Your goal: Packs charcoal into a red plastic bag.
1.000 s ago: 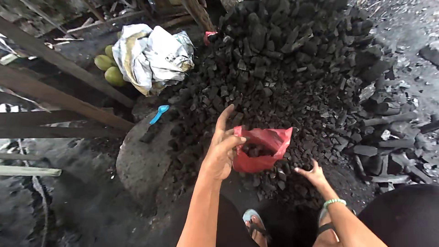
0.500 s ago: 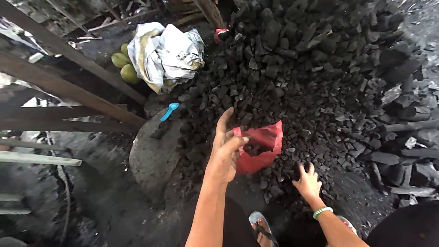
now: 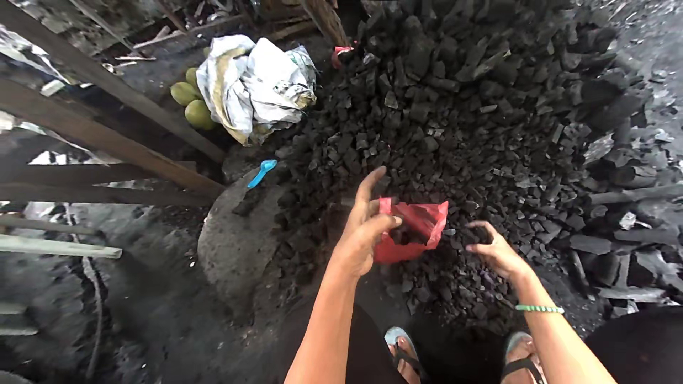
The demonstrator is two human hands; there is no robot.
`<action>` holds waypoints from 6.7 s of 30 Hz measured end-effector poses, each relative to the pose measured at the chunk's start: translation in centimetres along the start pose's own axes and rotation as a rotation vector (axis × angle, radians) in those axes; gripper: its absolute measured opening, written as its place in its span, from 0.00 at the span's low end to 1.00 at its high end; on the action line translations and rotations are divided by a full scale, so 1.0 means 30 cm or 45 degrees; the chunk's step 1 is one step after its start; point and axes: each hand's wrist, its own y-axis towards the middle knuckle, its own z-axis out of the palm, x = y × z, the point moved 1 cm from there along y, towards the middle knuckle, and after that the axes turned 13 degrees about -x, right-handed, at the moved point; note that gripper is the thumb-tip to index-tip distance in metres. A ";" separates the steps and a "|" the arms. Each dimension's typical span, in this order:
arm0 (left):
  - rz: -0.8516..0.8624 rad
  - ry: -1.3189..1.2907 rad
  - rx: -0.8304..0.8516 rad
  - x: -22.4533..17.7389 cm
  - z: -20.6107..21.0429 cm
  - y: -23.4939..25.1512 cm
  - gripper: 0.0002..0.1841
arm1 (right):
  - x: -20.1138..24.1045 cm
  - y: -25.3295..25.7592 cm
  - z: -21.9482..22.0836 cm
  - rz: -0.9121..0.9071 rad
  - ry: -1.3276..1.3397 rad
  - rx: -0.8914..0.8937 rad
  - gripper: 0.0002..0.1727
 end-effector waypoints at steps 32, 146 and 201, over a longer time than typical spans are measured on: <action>0.073 -0.172 -0.064 -0.019 -0.028 -0.013 0.43 | -0.347 -0.229 0.146 0.194 -1.389 -0.214 0.50; -0.235 0.545 0.525 0.135 0.124 -0.554 0.20 | 0.216 -0.330 -0.078 -1.530 -1.123 -0.200 0.06; -0.499 -0.152 0.319 0.130 0.221 -0.524 0.12 | 0.220 -0.625 -0.009 -1.177 -0.231 -0.117 0.20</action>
